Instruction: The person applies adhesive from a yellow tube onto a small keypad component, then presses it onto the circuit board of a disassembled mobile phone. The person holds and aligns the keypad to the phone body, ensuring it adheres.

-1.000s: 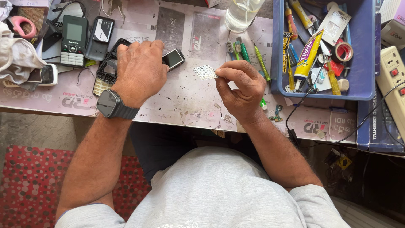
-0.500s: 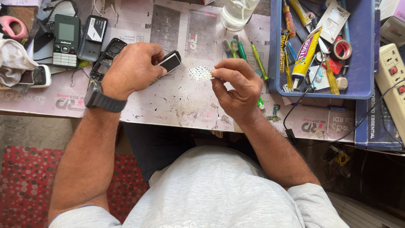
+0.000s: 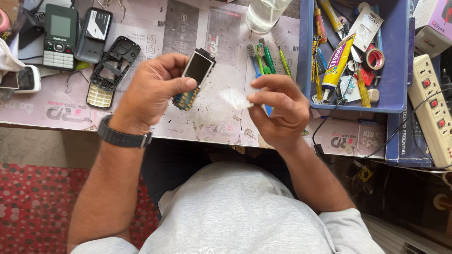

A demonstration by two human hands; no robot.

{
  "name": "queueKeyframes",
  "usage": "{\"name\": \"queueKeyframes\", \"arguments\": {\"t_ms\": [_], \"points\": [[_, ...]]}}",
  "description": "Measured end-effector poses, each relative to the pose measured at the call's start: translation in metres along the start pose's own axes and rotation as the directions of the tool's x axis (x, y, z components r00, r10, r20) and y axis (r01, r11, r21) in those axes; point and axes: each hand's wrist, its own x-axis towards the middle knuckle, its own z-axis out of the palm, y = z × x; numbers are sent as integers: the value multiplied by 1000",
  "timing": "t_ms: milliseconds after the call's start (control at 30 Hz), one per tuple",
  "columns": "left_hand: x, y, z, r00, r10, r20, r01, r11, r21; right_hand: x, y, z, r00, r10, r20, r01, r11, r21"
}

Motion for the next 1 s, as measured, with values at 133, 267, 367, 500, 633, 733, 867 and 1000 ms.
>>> {"name": "queueKeyframes", "arguments": {"t_ms": [133, 267, 367, 500, 633, 733, 867, 1000], "points": [[-4, -22, 10, 997, -50, -50, 45, 994, -96, -3, -14, -8, 921, 204, 332, -300, 915, 270], [-8, -34, 21, 997, -65, -35, 58, 983, -172, -3, -20, -5, 826, 202, 527, -290, 953, 89], [-9, -38, 27, 997, -62, -36, 55, 985, -161, -2, -19, 2, 803, 264, 534, -304, 953, -14], [-10, -40, 30, 994, -82, -65, 72, 987, -144, -4, -16, 6, 805, 321, 500, -376, 927, 10], [-11, -44, 31, 995, -58, -85, 44, 987, -157, -7, -8, 5, 853, 258, 454, -320, 945, 66], [-12, -47, 30, 994, -60, -90, 44, 985, -170, -9, -3, 1, 853, 350, 387, -385, 923, 16], [-13, -47, 30, 991, -109, -75, 87, 965, -247, -12, 3, -4, 815, 442, 375, -511, 853, 106], [-16, -43, 29, 991, -134, 1, 124, 912, -391, -16, 5, -7, 702, 584, 408, -710, 623, 329]]}}
